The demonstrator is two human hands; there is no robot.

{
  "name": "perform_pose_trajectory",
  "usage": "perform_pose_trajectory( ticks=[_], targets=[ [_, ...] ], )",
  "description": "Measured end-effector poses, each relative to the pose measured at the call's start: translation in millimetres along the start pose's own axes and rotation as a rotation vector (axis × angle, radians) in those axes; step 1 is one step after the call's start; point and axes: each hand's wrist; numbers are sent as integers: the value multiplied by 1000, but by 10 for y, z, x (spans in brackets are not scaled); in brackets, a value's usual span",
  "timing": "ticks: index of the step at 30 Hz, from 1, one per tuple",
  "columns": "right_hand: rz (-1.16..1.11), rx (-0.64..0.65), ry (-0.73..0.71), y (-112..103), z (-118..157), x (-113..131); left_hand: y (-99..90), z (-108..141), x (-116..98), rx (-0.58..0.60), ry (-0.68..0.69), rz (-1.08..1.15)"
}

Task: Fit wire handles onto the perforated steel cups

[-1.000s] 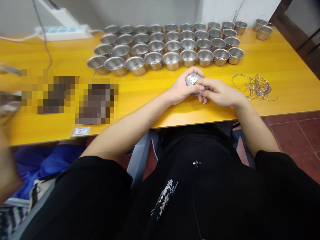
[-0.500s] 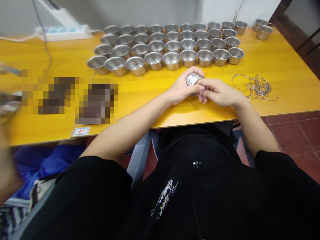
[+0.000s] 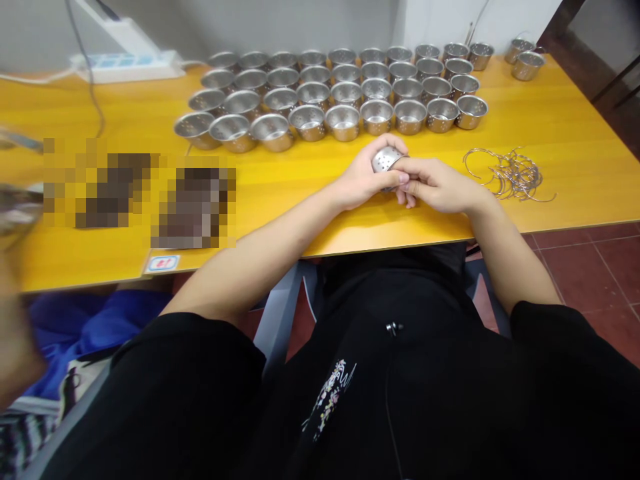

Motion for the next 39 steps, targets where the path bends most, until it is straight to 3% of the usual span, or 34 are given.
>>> perform_pose_trajectory(
  ticks=[39],
  targets=[
    [-11,24,-70,-35,-1,-77,-72,1,120,36,65,5]
  ],
)
Point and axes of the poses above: each hand's wrist, its own z-axis away from the middle knuckle, its own y-axis out of the palm, x = y × z, and after that the axes turned 7 degrees about -z, right-handed
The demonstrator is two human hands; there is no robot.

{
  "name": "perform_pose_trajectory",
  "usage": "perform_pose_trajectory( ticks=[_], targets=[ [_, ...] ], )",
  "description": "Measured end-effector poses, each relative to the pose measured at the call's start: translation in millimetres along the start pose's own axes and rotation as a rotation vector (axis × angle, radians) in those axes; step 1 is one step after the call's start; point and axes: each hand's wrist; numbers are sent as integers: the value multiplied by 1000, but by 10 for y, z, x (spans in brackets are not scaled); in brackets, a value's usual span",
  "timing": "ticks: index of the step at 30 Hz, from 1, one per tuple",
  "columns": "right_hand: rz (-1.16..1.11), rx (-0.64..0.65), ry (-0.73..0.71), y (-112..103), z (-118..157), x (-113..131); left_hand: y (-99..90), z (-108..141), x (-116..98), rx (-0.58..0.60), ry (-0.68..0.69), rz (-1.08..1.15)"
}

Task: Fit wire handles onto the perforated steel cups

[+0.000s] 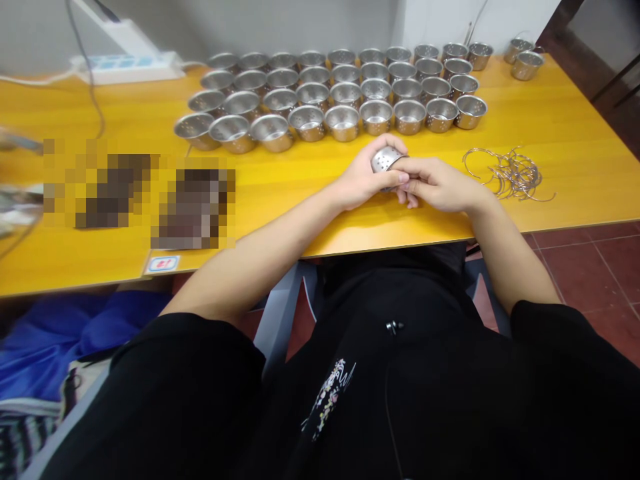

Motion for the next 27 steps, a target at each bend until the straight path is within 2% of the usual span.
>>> perform_pose_trajectory(
  ticks=[19,27],
  targets=[
    [-6,-5,33,11,0,29,20,8,-24,2,-41,-2],
    [0,-8,49,13,-5,43,8,5,-4,3,-12,-28]
  ],
)
Point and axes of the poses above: each hand's wrist, its own z-axis away from the middle knuckle, its own y-axis out of the palm, x = y × z, and after that the axes turned 7 degrees about -z, right-handed
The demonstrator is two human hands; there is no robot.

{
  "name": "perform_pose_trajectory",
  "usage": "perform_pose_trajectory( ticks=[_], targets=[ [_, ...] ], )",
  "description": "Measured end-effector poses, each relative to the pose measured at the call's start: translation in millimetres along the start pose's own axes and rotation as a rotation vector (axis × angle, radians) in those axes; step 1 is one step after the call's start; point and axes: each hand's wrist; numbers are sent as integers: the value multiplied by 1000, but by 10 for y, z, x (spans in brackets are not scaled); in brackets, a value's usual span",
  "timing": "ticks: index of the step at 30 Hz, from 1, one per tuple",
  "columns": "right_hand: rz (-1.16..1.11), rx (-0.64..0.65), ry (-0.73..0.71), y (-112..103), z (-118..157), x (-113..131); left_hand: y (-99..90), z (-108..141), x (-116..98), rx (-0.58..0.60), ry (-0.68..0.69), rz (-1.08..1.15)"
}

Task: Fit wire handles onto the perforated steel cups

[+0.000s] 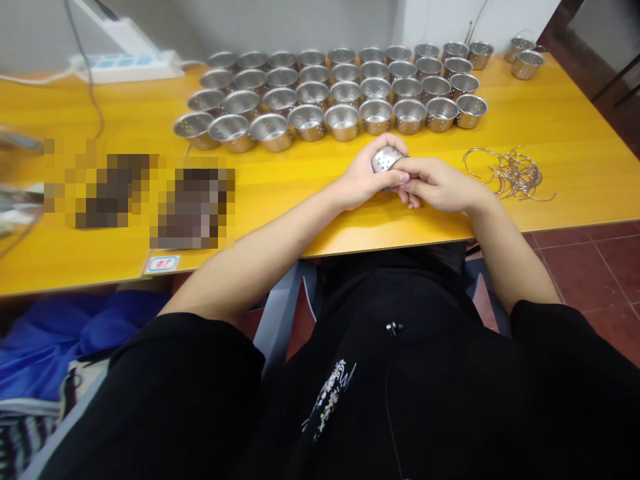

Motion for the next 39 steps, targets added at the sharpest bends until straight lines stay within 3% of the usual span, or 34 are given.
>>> perform_pose_trajectory(
  ticks=[30,39],
  targets=[
    [13,4,1,-3,1,7,51,-19,-89,-41,-43,-3],
    [22,-12,-11,16,1,22,9,-12,-27,-50,-73,41]
  ],
)
Point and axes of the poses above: each hand's wrist, its own z-axis away from the middle knuckle, its own y-axis out of the palm, x = y × z, and after that the axes turned 7 degrees about -z, right-handed
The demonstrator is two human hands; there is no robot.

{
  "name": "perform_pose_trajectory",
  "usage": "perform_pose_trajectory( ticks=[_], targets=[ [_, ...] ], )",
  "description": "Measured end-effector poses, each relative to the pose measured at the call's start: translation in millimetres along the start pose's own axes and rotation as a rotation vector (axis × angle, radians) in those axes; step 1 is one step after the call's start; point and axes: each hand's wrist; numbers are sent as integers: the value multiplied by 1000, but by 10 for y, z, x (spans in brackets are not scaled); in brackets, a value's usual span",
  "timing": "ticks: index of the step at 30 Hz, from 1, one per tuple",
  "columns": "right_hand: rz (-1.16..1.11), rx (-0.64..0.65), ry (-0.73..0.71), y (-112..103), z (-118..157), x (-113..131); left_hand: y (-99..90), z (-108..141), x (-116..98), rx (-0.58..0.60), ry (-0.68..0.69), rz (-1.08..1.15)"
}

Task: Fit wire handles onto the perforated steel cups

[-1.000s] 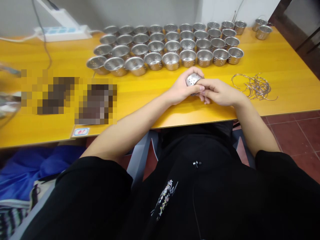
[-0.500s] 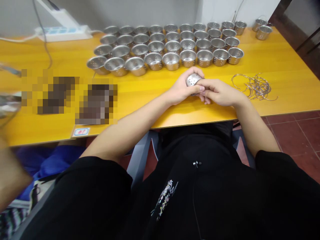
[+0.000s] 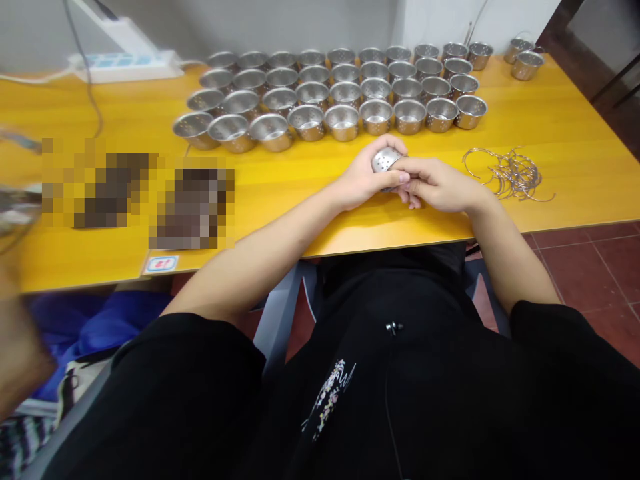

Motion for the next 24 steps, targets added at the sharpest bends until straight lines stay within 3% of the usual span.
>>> perform_pose_trajectory(
  ticks=[12,19,24],
  targets=[
    [-20,2,-3,-10,14,-21,-17,-5,46,1,12,-28],
    [-44,18,-23,-13,18,-46,25,20,-35,46,-2,7],
    [-49,23,-28,-16,21,-92,37,29,-81,7,-8,20]
  ],
)
Point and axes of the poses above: each hand's wrist, its own z-axis away from the middle knuckle, its own y-axis out of the palm, x = y × z, and after that the axes turned 7 degrees about -z, right-handed
